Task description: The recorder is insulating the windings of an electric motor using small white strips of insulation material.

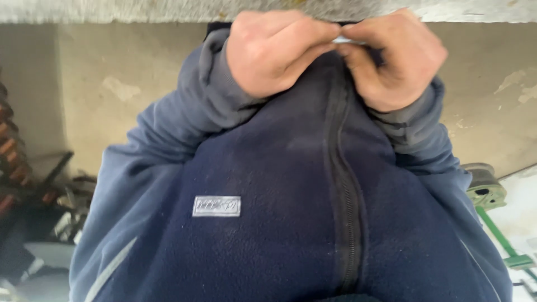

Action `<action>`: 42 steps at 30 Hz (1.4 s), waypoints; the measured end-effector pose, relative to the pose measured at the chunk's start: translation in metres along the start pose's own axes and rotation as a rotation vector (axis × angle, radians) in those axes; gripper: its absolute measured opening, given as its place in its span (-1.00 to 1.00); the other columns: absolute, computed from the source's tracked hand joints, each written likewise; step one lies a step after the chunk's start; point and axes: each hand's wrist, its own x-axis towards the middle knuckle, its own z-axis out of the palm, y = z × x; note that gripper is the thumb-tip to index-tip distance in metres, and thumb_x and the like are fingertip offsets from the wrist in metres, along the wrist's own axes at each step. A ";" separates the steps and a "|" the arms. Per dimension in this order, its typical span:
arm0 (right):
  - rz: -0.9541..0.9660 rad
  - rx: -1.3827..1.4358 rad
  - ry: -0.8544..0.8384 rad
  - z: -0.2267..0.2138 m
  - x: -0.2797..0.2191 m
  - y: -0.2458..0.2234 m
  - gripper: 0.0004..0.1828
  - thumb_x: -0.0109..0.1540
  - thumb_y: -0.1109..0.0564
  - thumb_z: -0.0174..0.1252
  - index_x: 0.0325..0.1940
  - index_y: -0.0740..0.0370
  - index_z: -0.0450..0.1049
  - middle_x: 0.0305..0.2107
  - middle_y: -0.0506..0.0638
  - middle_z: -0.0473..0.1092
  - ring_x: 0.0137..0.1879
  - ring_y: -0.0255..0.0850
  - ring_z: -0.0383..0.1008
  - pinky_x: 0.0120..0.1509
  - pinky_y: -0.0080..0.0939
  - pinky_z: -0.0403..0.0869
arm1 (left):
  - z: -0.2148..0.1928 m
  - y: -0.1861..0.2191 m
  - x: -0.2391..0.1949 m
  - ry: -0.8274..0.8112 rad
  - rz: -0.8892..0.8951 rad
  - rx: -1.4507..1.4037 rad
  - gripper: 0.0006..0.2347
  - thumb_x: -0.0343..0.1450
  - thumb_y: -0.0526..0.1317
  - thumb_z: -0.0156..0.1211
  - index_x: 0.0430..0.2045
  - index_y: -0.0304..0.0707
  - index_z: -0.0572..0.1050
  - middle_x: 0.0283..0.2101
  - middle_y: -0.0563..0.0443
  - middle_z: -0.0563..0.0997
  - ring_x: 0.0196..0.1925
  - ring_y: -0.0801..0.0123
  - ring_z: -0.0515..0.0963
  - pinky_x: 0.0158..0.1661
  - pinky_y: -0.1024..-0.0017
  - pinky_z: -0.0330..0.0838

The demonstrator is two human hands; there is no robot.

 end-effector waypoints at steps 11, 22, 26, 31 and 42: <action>0.016 0.034 0.031 0.004 -0.008 0.007 -0.82 0.27 0.42 0.37 -0.09 0.32 0.57 -0.25 0.07 0.52 -0.14 -0.08 0.52 -0.01 -0.19 0.46 | -0.003 -0.002 0.006 0.022 0.101 0.013 -0.84 0.45 -0.41 0.44 -0.17 -0.31 0.57 -0.32 -0.02 0.57 -0.27 0.18 0.62 -0.26 0.28 0.46; 0.006 0.009 0.145 0.006 -0.006 -0.002 -0.72 0.23 0.36 0.57 -0.16 0.29 0.54 -0.27 0.04 0.50 -0.15 -0.07 0.52 -0.07 -0.19 0.47 | -0.014 0.006 0.007 0.040 0.206 0.131 -0.82 0.39 -0.46 0.42 -0.22 -0.38 0.54 -0.23 -0.05 0.65 -0.26 0.23 0.68 -0.29 0.37 0.52; 0.028 0.041 0.149 0.008 -0.009 0.003 -0.61 0.21 0.30 0.64 -0.27 0.29 0.45 -0.32 0.05 0.49 -0.21 -0.09 0.47 -0.16 -0.21 0.41 | -0.015 0.003 0.002 0.028 0.188 0.125 -0.85 0.41 -0.45 0.42 -0.26 -0.38 0.53 -0.20 -0.03 0.66 -0.21 0.23 0.70 -0.23 0.38 0.56; 0.087 0.048 0.132 0.006 -0.025 0.025 -0.54 0.15 0.12 0.67 -0.36 0.26 0.42 -0.40 0.02 0.48 -0.33 -0.15 0.42 -0.26 -0.24 0.36 | -0.022 0.000 0.004 -0.025 0.141 0.077 -0.82 0.45 -0.37 0.51 -0.25 -0.32 0.54 -0.30 -0.03 0.63 -0.31 0.21 0.66 -0.31 0.33 0.50; -0.106 -0.115 0.012 -0.003 0.004 0.010 -0.71 0.30 0.20 0.57 0.00 0.28 0.61 -0.17 0.06 0.56 -0.07 -0.05 0.62 -0.07 -0.19 0.55 | -0.033 0.010 0.029 -0.063 0.099 0.155 -0.83 0.42 -0.33 0.42 -0.19 -0.30 0.55 -0.21 0.00 0.66 -0.25 0.23 0.68 -0.28 0.37 0.54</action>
